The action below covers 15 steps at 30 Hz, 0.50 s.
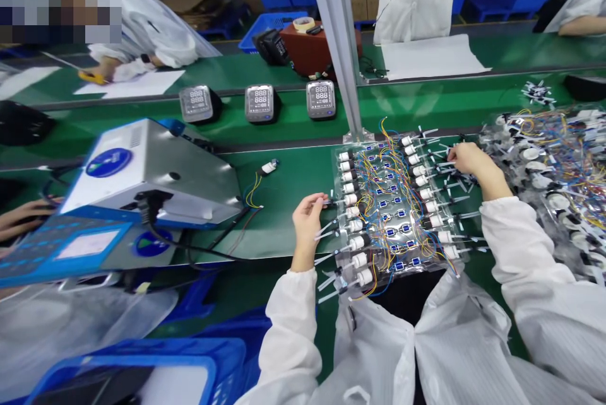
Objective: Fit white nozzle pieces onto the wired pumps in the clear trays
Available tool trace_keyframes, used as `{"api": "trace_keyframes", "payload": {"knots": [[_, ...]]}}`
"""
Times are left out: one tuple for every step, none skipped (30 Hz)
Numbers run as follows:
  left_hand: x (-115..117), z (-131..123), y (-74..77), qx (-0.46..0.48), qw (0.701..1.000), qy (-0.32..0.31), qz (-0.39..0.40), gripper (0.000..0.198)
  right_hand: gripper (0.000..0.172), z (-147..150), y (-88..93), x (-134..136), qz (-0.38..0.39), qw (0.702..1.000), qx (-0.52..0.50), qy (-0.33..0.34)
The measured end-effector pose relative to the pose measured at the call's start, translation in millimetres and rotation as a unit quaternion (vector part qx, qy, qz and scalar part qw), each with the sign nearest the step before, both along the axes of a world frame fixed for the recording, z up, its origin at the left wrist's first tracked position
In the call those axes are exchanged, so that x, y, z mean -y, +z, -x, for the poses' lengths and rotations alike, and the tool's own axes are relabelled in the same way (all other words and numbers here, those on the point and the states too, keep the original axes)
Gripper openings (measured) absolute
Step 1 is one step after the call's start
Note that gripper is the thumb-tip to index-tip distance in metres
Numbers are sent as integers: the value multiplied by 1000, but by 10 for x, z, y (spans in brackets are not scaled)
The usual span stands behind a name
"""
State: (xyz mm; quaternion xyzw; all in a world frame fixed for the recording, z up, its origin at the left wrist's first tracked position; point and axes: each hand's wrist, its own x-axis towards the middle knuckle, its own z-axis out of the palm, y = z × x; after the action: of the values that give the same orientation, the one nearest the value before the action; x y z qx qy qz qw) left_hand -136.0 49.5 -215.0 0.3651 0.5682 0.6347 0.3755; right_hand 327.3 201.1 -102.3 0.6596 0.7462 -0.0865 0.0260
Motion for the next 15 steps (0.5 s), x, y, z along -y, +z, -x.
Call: {"api": "trace_keyframes", "payload": {"knots": [[5, -2, 2, -1, 1000, 3, 1, 35, 27, 23, 30, 20, 17, 1000, 11, -4], [9, -7, 5, 0, 1000, 5, 0, 35, 27, 35, 101, 44, 21, 999, 22, -8], [12, -15, 7, 3, 1000, 7, -2, 35, 26, 34, 210, 75, 14, 999, 27, -12], [13, -23, 8, 8, 1000, 10, -5, 35, 24, 23, 349, 114, -6, 999, 27, -17], [11, -29, 7, 12, 1000, 14, -8, 35, 23, 7, 511, 161, -36, 999, 21, -23], [6, -30, 6, 13, 1000, 19, -10, 34, 23, -9, 687, 220, -66, 997, 13, -29], [-2, -24, 8, 11, 1000, 24, -13, 33, 23, -16, 868, 289, -101, 994, 6, -40], [-13, -9, 18, 8, 999, 31, -18, 31, 23, -9, 1046, 367, -138, 989, -2, -45], [-26, 13, 41, 3, 999, 39, -26, 29, 22, 18, 1213, 452, -173, 983, -12, -51], [-37, 41, 85, -3, 998, 50, -38, 28, 20, 68, 1361, 539, -208, 976, -30, -51], [-44, 68, 157, -10, 997, 62, -55, 27, 18, 142, 1485, 625, -234, 969, -58, -45], [-43, 89, 260, -20, 994, 72, -73, 27, 15, 238, 1582, 704, -255, 962, -95, -34], [-32, 95, 396, -32, 992, 77, -94, 29, 13, 356, 1650, 773, -266, 954, -140, -14], [-9, 78, 561, -47, 990, 75, -114, 30, 12, 490, 1689, 830, -265, 946, -188, 13], [23, 35, 749, -66, 988, 53, -132, 32, 12, 639, 1698, 873, -254, 937, -235, 47]]}}
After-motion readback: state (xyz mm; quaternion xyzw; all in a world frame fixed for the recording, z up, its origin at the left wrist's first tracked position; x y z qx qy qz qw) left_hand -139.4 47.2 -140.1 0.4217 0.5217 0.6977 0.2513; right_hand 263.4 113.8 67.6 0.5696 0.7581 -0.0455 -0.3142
